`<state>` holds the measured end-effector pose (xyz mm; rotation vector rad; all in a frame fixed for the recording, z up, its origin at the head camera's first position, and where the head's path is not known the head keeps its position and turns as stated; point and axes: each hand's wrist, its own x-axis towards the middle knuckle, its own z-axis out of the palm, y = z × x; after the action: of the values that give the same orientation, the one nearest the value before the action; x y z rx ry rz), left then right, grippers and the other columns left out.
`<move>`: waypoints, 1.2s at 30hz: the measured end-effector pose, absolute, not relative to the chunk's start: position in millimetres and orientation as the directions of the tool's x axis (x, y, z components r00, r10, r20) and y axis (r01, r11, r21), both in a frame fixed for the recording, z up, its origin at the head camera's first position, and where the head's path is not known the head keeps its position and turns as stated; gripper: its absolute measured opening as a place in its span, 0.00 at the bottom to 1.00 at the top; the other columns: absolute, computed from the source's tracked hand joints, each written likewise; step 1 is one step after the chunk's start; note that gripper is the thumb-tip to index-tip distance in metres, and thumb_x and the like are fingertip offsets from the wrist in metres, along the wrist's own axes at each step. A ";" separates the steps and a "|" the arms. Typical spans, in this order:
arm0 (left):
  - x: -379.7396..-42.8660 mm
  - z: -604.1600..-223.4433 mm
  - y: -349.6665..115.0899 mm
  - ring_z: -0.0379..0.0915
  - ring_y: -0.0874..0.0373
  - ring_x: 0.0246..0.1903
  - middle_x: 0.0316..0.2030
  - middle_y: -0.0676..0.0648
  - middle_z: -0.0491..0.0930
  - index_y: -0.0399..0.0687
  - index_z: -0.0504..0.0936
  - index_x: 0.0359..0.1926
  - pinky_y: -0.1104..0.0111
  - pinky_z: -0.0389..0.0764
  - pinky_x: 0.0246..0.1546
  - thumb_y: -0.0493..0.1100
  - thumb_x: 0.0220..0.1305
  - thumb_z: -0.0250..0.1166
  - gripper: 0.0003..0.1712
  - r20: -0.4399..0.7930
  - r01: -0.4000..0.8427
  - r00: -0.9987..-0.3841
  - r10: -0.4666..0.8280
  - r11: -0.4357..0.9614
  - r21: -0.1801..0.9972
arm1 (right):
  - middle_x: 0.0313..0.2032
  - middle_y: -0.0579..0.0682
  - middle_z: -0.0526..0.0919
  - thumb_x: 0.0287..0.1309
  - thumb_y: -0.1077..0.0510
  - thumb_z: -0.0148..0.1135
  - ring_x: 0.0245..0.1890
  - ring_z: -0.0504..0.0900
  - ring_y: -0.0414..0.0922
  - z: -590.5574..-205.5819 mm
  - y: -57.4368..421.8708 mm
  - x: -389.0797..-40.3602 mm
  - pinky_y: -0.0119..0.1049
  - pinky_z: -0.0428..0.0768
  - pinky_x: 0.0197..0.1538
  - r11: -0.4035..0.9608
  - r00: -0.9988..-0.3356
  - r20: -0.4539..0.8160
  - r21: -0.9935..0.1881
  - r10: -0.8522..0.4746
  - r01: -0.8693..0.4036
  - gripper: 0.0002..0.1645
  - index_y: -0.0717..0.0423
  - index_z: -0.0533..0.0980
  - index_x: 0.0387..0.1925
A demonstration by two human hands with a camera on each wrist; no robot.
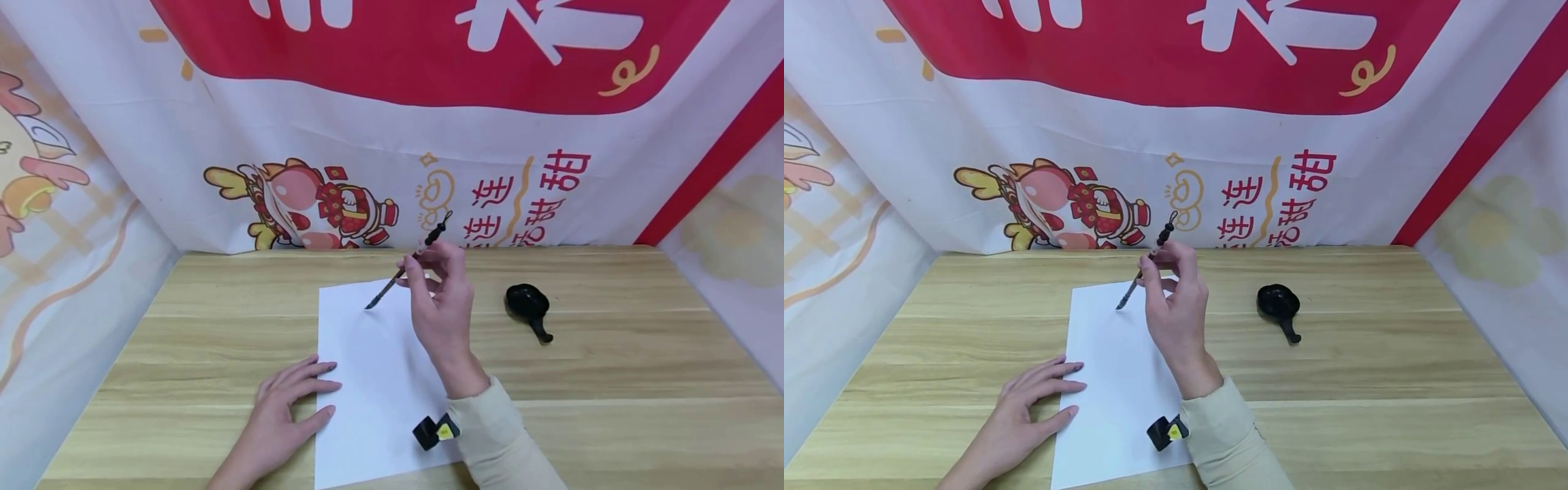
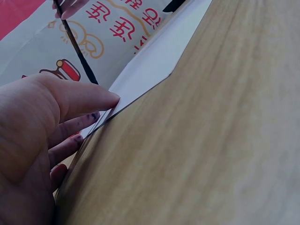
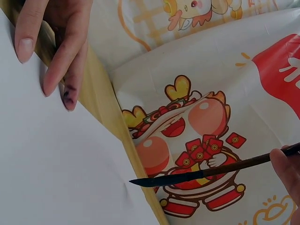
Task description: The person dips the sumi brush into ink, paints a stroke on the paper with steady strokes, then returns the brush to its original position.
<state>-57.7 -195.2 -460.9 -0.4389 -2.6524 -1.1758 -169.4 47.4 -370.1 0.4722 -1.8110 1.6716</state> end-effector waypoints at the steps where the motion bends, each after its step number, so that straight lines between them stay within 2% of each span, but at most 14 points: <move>1: -57.7 -461.1 -194.9 0.72 0.48 0.71 0.65 0.59 0.85 0.72 0.90 0.50 0.50 0.53 0.67 0.38 0.55 0.82 0.26 0.308 0.353 -0.933 0.186 0.638 0.685 | 0.47 0.61 0.82 0.76 0.65 0.62 0.44 0.90 0.49 -370.3 47.4 -169.5 0.48 0.92 0.42 0.133 -0.743 0.653 -0.757 0.148 -0.640 0.16 0.65 0.68 0.58; 5: -57.6 -461.5 -193.9 0.72 0.48 0.72 0.65 0.59 0.85 0.72 0.90 0.50 0.53 0.53 0.67 0.38 0.55 0.82 0.25 0.308 0.354 -0.933 0.187 0.639 0.683 | 0.47 0.60 0.82 0.77 0.65 0.61 0.45 0.90 0.49 -370.9 47.8 -169.8 0.42 0.92 0.43 0.139 -0.740 0.659 -0.752 0.138 -0.644 0.16 0.67 0.68 0.58; 9: -57.9 -463.0 -193.5 0.73 0.49 0.71 0.65 0.59 0.85 0.72 0.90 0.50 0.51 0.54 0.67 0.39 0.55 0.83 0.25 0.321 0.361 -0.929 0.183 0.639 0.679 | 0.46 0.60 0.81 0.77 0.65 0.61 0.45 0.90 0.49 -370.9 47.7 -169.4 0.37 0.91 0.43 0.139 -0.736 0.665 -0.747 0.129 -0.651 0.16 0.67 0.68 0.58; 12: -58.1 -463.5 -193.3 0.74 0.49 0.70 0.64 0.59 0.85 0.73 0.90 0.50 0.48 0.55 0.67 0.40 0.55 0.83 0.25 0.339 0.376 -0.922 0.186 0.639 0.671 | 0.46 0.61 0.81 0.77 0.65 0.61 0.45 0.90 0.54 -370.9 47.1 -169.1 0.36 0.91 0.43 0.137 -0.736 0.664 -0.747 0.129 -0.650 0.16 0.66 0.67 0.57; 16: -57.0 -461.5 -193.4 0.73 0.49 0.71 0.65 0.59 0.85 0.72 0.90 0.50 0.50 0.54 0.67 0.39 0.55 0.82 0.25 0.322 0.364 -0.928 0.187 0.641 0.676 | 0.46 0.62 0.81 0.76 0.66 0.62 0.45 0.90 0.62 -371.7 45.9 -169.4 0.36 0.91 0.43 0.133 -0.737 0.664 -0.748 0.126 -0.650 0.16 0.66 0.67 0.57; 22: -56.5 -462.0 -194.2 0.72 0.50 0.71 0.65 0.59 0.85 0.72 0.90 0.50 0.48 0.55 0.67 0.39 0.55 0.82 0.25 0.325 0.363 -0.928 0.182 0.643 0.674 | 0.46 0.61 0.82 0.77 0.65 0.62 0.45 0.90 0.57 -372.9 42.9 -169.1 0.35 0.91 0.44 0.154 -0.739 0.666 -0.744 0.102 -0.650 0.16 0.64 0.68 0.58; 26: -57.3 -463.2 -194.5 0.73 0.53 0.71 0.64 0.59 0.85 0.73 0.90 0.50 0.46 0.56 0.67 0.40 0.55 0.83 0.25 0.340 0.373 -0.923 0.182 0.645 0.667 | 0.47 0.61 0.83 0.77 0.64 0.62 0.45 0.90 0.59 -374.6 41.3 -169.7 0.34 0.91 0.44 0.157 -0.745 0.660 -0.749 0.093 -0.644 0.15 0.63 0.68 0.58; 36: -58.3 -459.8 -193.8 0.71 0.46 0.72 0.66 0.58 0.84 0.72 0.90 0.50 0.41 0.54 0.69 0.40 0.56 0.82 0.24 0.283 0.331 -0.942 0.180 0.637 0.696 | 0.46 0.60 0.84 0.77 0.63 0.62 0.46 0.90 0.55 -376.9 40.0 -170.7 0.34 0.91 0.44 0.175 -0.750 0.655 -0.752 0.092 -0.636 0.16 0.62 0.68 0.58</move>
<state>-58.3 -193.8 -459.8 -0.4205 -2.6696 -1.1913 -170.7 40.0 -376.9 0.5118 -1.8787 1.6293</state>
